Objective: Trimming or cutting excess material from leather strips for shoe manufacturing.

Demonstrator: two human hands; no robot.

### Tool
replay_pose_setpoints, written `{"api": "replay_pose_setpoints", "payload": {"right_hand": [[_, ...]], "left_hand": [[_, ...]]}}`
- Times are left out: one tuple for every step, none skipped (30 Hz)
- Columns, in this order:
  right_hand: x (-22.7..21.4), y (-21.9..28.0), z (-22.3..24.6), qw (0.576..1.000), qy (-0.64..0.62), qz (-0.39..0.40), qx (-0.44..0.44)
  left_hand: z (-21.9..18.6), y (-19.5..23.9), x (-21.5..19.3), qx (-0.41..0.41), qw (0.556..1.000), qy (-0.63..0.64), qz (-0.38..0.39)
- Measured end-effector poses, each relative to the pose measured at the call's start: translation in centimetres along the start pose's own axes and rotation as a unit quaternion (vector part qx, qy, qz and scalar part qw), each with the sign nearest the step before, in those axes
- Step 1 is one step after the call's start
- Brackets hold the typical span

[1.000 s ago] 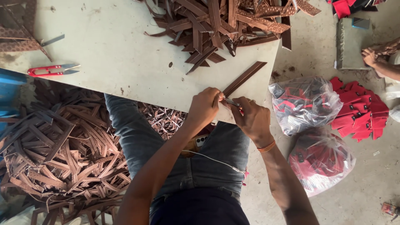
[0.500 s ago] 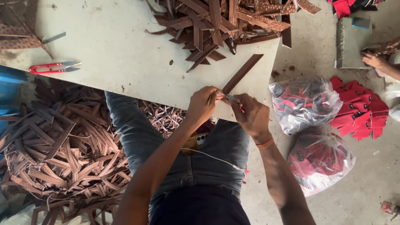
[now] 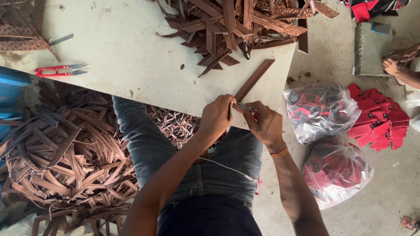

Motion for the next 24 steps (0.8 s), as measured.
{"api": "replay_pose_setpoints", "payload": {"right_hand": [[-0.2, -0.1, 0.1, 1.0, 0.001, 0.0, 0.002], [-0.4, -0.3, 0.4, 1.0, 0.021, 0.011, 0.001], [-0.3, -0.5, 0.7, 0.999, 0.039, 0.023, -0.002], [-0.4, -0.6, 0.8, 0.999, 0.038, 0.024, -0.003], [-0.3, -0.8, 0.9, 0.998, 0.057, 0.034, -0.005], [-0.2, -1.1, 1.1, 0.996, 0.075, 0.045, -0.007], [0.0, -0.9, 0.9, 0.996, 0.076, 0.044, -0.006], [0.1, -0.7, 0.9, 0.996, 0.08, 0.036, -0.021], [0.1, -0.6, 0.9, 0.995, 0.086, 0.025, -0.037], [0.1, -0.6, 0.9, 0.995, 0.087, 0.024, -0.037], [0.1, -0.5, 1.0, 0.996, 0.079, 0.014, -0.04], [0.1, -0.3, 1.1, 0.997, 0.071, 0.005, -0.042], [0.0, -0.3, 1.0, 0.996, 0.071, 0.003, -0.044], [-0.1, -0.4, 0.8, 0.998, 0.057, 0.004, -0.031], [0.0, -0.2, 0.6, 0.999, 0.042, 0.008, -0.016], [-0.1, -0.2, 0.8, 0.999, 0.042, 0.009, -0.017], [-0.3, -0.2, 0.8, 0.999, 0.035, 0.009, -0.013], [-0.4, -0.3, 0.8, 1.0, 0.028, 0.01, -0.01], [-0.4, -0.3, 0.8, 1.0, 0.028, 0.011, -0.008], [-0.3, -0.4, 0.9, 0.999, 0.037, 0.013, -0.013], [-0.3, -0.5, 0.9, 0.999, 0.046, 0.014, -0.02], [-0.4, -0.7, 0.9, 0.999, 0.046, 0.013, -0.019], [-0.3, -1.0, 0.9, 0.998, 0.055, 0.023, -0.026], [-0.2, -1.3, 1.0, 0.997, 0.064, 0.032, -0.033]], "left_hand": [[0.0, -0.1, 0.1, 0.001, 1.0, 0.001, 0.002], [0.1, -0.2, 0.2, -0.005, 1.0, 0.007, 0.0], [0.3, -0.2, 0.2, -0.013, 1.0, 0.012, -0.004], [0.3, -0.1, 0.0, -0.014, 1.0, 0.012, -0.004], [0.3, -0.2, -0.3, -0.008, 1.0, 0.012, -0.007], [0.3, -0.2, -0.6, -0.002, 1.0, 0.013, -0.011], [0.9, -0.3, -0.3, -0.002, 1.0, 0.013, -0.011], [1.8, -0.5, 0.2, -0.029, 0.998, 0.051, 0.006], [2.7, -0.7, 0.6, -0.055, 0.994, 0.089, 0.022], [2.9, -1.0, 0.6, -0.053, 0.994, 0.089, 0.021], [3.5, -1.0, 0.8, -0.097, 0.985, 0.136, 0.045], [4.2, -0.9, 1.0, -0.14, 0.971, 0.183, 0.07], [3.7, -1.0, 0.6, -0.138, 0.971, 0.182, 0.068], [3.3, -1.1, 0.2, -0.128, 0.974, 0.175, 0.06], [2.8, -0.9, -0.2, -0.121, 0.977, 0.168, 0.054], [2.8, -0.6, -0.1, -0.121, 0.977, 0.168, 0.053], [2.4, -0.4, -0.3, -0.088, 0.985, 0.148, 0.032], [2.1, -0.1, -0.5, -0.055, 0.99, 0.128, 0.011], [1.7, 0.1, -0.6, -0.055, 0.99, 0.129, 0.013], [1.2, 0.3, -0.8, -0.049, 0.992, 0.116, 0.013], [0.8, 0.4, -1.0, -0.041, 0.994, 0.103, 0.012], [0.6, 0.5, -1.1, -0.04, 0.994, 0.103, 0.013], [0.3, 0.5, -1.2, -0.026, 0.996, 0.083, 0.016], [0.0, 0.6, -1.3, -0.013, 0.998, 0.063, 0.019]]}}
Point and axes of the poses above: each hand's wrist, its own y-axis away from the middle knuckle, its own x-axis out of the palm, z = x × y, the point moved 5 cm from there along -y, towards the middle knuckle, and after that the axes turned 10 degrees about z, right-handed, at the moved point
